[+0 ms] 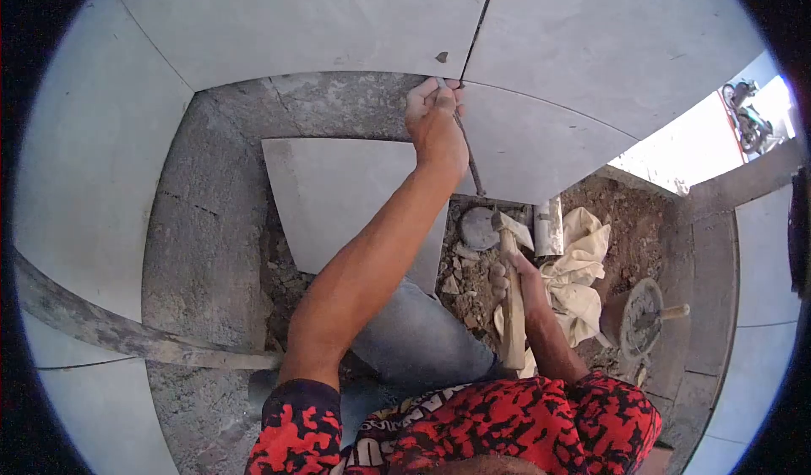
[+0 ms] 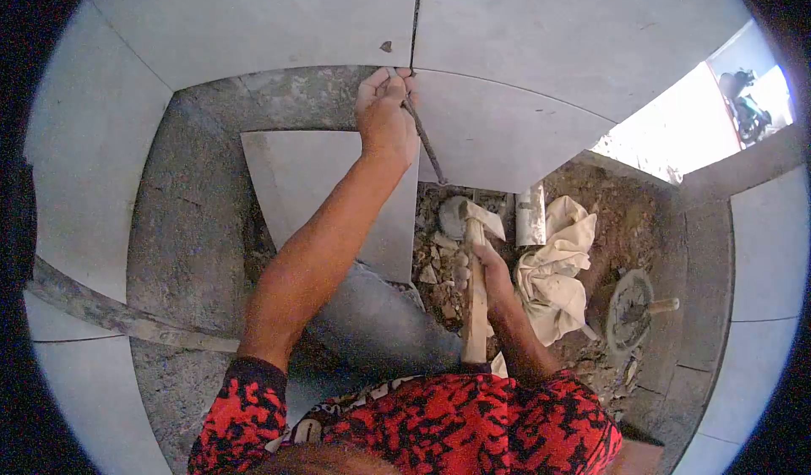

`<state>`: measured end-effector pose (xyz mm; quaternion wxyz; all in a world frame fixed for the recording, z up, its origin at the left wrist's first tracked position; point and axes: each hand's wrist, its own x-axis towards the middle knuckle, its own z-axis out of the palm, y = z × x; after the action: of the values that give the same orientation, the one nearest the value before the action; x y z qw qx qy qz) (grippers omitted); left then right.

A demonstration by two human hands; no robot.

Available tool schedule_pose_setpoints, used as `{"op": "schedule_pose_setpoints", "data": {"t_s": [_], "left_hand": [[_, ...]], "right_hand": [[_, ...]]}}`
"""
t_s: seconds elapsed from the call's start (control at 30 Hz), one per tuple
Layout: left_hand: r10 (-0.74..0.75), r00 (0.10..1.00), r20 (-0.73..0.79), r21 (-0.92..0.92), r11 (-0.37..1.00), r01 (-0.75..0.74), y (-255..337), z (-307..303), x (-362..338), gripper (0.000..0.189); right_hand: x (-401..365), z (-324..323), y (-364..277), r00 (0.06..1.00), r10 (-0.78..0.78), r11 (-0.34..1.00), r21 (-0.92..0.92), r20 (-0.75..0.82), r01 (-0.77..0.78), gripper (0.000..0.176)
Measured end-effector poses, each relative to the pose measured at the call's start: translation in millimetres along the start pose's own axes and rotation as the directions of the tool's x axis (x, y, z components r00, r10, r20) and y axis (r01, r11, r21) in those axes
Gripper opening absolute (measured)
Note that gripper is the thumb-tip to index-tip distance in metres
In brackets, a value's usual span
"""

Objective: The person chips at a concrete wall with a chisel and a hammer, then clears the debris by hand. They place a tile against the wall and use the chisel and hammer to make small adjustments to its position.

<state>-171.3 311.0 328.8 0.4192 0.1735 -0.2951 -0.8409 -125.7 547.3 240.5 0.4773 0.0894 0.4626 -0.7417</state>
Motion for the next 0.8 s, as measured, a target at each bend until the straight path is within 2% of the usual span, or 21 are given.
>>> {"op": "schedule_pose_setpoints", "data": {"t_s": [0.03, 0.1, 0.17, 0.2, 0.3, 0.4, 0.47, 0.5, 0.6, 0.63, 0.73, 0.77, 0.8], "left_hand": [[-0.001, 1.0, 0.001, -0.002, 1.0, 0.001, -1, 0, 0, 0.021], [0.067, 0.997, 0.035, 0.075, 0.995, -0.07, -4, -1, 0, 0.022], [0.045, 0.999, -0.006, 0.062, 0.997, -0.045, -1, 7, -3, 0.022], [0.018, 0.999, -0.046, 0.049, 0.999, -0.016, -1, 8, -3, 0.023], [0.009, 0.999, -0.042, 0.048, 0.999, -0.007, -2, 8, -2, 0.024], [0.04, 0.997, -0.061, 0.059, 0.998, -0.036, -4, 7, -1, 0.022], [0.055, 0.997, -0.057, 0.024, 0.998, -0.053, -7, 8, -1, 0.022], [0.072, 0.996, -0.047, -0.004, 0.997, -0.073, -7, 7, -1, 0.021], [0.105, 0.994, -0.003, 0.041, 0.994, -0.105, -9, 2, 0, 0.021], [0.088, 0.996, -0.008, 0.046, 0.995, -0.087, -11, 1, 0, 0.021], [0.094, 0.995, -0.032, -0.048, 0.994, -0.096, -14, 4, 3, 0.019], [0.113, 0.993, -0.035, -0.025, 0.993, -0.114, -13, 4, 3, 0.017], [0.137, 0.99, -0.037, -0.004, 0.991, -0.137, -13, 4, 2, 0.016]], "right_hand": [[1, 4, -2, 0.999, 0.051, 0.983, 0.175, 0.008, -0.052, 0.014], [14, -7, -1, 0.999, 0.042, 0.972, 0.23, 0.019, -0.045, 0.014], [24, -11, -2, 0.998, 0.038, 0.943, 0.328, 0.051, -0.053, 0.013], [22, -7, -2, 0.998, 0.04, 0.945, 0.324, 0.05, -0.054, 0.013], [14, 9, -1, 1.0, 0.003, 0.96, 0.281, 0.017, -0.008, 0.013], [13, 8, 4, 0.995, 0.015, 0.943, 0.33, 0.096, -0.046, 0.014], [17, -5, 11, 0.999, 0.035, 0.968, 0.25, 0.013, -0.038, 0.015], [7, 12, 8, 0.986, 0.067, 0.895, 0.428, 0.154, -0.127, 0.017], [21, -1, 13, 0.987, 0.04, 0.842, 0.527, 0.154, -0.117, 0.02], [23, -3, 14, 0.988, -0.01, 0.825, 0.559, 0.152, -0.077, 0.022], [26, 8, 5, 0.992, -0.08, 0.882, 0.472, 0.095, 0.025, 0.024], [25, 19, 1, 0.993, -0.08, 0.88, 0.474, 0.086, 0.03, 0.024], [23, 35, -4, 0.988, -0.071, 0.837, 0.547, 0.141, -0.018, 0.024]]}}
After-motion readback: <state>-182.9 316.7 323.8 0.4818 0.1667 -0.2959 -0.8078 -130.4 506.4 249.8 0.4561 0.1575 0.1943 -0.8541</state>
